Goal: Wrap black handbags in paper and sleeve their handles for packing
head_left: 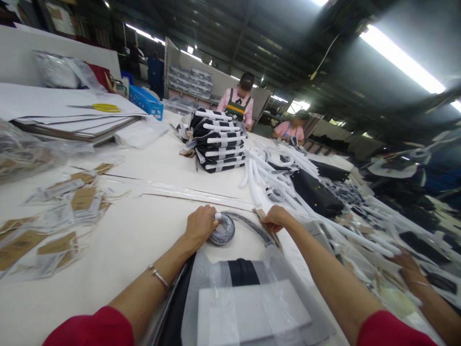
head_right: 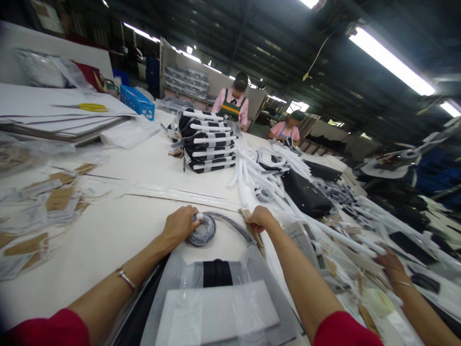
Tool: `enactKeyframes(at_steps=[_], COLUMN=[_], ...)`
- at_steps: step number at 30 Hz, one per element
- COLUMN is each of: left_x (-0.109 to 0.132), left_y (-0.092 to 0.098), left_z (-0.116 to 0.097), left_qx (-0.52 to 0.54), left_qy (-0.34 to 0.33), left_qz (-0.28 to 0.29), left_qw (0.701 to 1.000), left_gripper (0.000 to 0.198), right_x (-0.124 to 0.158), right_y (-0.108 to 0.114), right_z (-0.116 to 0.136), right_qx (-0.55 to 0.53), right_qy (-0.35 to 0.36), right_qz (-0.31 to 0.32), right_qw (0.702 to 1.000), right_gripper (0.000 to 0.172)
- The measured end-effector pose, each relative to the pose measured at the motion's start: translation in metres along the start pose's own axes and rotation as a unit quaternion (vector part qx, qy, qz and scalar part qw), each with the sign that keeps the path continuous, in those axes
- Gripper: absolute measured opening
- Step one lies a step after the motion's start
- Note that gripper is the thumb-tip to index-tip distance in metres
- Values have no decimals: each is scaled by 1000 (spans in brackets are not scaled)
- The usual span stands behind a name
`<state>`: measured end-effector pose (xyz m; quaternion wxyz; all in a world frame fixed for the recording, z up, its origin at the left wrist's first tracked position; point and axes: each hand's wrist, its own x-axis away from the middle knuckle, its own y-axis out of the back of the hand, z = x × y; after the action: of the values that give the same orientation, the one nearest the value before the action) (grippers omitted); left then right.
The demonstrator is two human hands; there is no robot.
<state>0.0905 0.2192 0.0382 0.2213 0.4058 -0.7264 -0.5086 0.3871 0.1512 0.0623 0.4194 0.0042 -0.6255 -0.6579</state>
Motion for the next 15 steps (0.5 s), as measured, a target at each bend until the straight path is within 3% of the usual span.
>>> enactKeyframes(at_steps=[8,15], left_x=[-1,0], left_y=[-2,-1], left_z=[1,0], left_qx=[1,4], left_qy=[-8,-7], left_qz=[-5,-3], left_qw=[1000,1000], left_gripper=[12,11], right_x=[-6,6], right_y=[0,2], right_z=[1,-9], right_qx=[10,-11], right_qy=[-3,51], right_qz=[8,0], right_qw=[1000,999], right_gripper=[34,34])
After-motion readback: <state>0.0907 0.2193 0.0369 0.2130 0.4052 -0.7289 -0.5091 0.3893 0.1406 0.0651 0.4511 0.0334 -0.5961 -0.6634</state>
